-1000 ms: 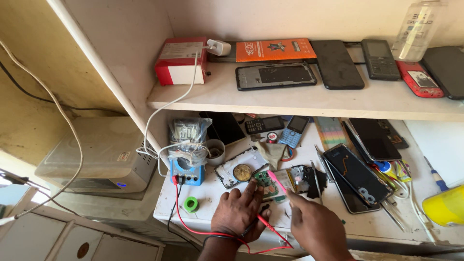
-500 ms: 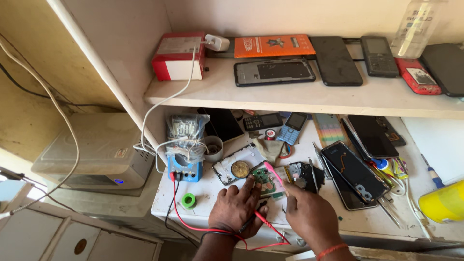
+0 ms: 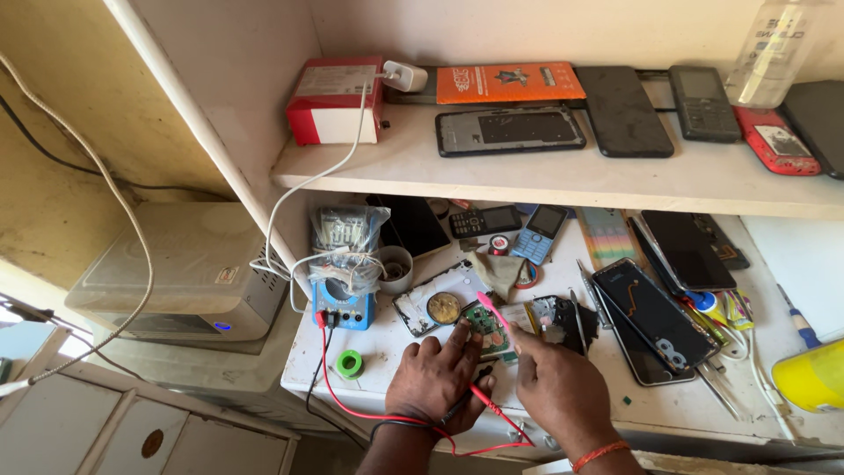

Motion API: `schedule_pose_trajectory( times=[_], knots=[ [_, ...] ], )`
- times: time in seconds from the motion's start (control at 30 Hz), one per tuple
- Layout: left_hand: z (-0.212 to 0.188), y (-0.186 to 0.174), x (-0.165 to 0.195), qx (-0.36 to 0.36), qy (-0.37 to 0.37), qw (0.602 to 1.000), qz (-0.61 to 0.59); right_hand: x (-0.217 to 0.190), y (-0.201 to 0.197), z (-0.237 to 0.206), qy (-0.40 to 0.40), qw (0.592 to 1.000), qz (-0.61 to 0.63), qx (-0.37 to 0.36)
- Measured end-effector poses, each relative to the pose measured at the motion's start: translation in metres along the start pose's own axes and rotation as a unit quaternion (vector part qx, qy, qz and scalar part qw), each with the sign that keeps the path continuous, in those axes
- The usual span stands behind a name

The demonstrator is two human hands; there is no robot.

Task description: The person holds a disassembled phone motherboard on a cluttered workbench and touches multimeter probe tips to points on the board, repositioning the probes repeatedly to test the circuit board. The person occasionally steadies the board with the other hand while probing.

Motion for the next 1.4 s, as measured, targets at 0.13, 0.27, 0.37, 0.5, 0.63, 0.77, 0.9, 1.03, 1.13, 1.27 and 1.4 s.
schedule_pose_trajectory(
  times=[0.13,0.27,0.37,0.5,0.63,0.77,0.9,1.03,1.13,1.27,1.4],
  knots=[
    [-0.001,-0.001,-0.001,0.01,0.003,1.0,-0.002,0.001,0.003,0.001,0.012,1.0,-0.009,-0.017],
    [-0.002,-0.001,-0.002,0.004,0.001,1.0,-0.01,0.0,0.003,0.002,0.015,1.0,0.001,-0.006],
    [-0.001,0.001,-0.003,-0.004,-0.006,1.0,-0.01,0.001,0.006,0.001,0.023,1.0,-0.011,-0.013],
    [0.0,0.002,-0.001,0.0,0.002,1.0,0.01,-0.005,0.009,0.0,-0.007,1.0,-0.003,-0.004],
    [-0.001,0.005,-0.003,-0.014,-0.002,1.0,0.007,-0.014,0.009,0.0,-0.054,0.998,0.031,0.021],
    [0.0,0.005,-0.001,-0.003,-0.001,1.0,0.007,-0.003,0.011,-0.001,0.001,1.0,-0.016,-0.009],
    [0.0,0.004,0.0,-0.001,0.002,1.0,0.003,-0.003,0.011,0.002,0.004,1.0,0.002,-0.025],
    [0.001,0.003,0.001,0.009,0.0,1.0,0.007,0.01,-0.004,-0.003,0.03,0.999,0.013,0.018],
    [0.0,0.004,-0.003,-0.002,-0.003,1.0,0.003,0.01,-0.023,-0.02,-0.022,0.996,0.014,0.084],
    [-0.002,0.002,-0.002,0.011,-0.003,1.0,-0.001,0.017,-0.011,-0.032,0.006,1.0,0.014,-0.002],
    [0.001,0.004,-0.001,0.004,-0.004,1.0,-0.002,0.018,-0.01,-0.027,0.027,0.998,-0.005,-0.049]
  ],
)
Point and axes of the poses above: each hand's wrist, its own z-axis towards the middle knuckle, its own y-axis out of the palm, x = y × z, the point moved 9 cm from there along z, towards the middle knuckle, and after that the axes turned 10 degrees about -y, right-handed, at the moved point
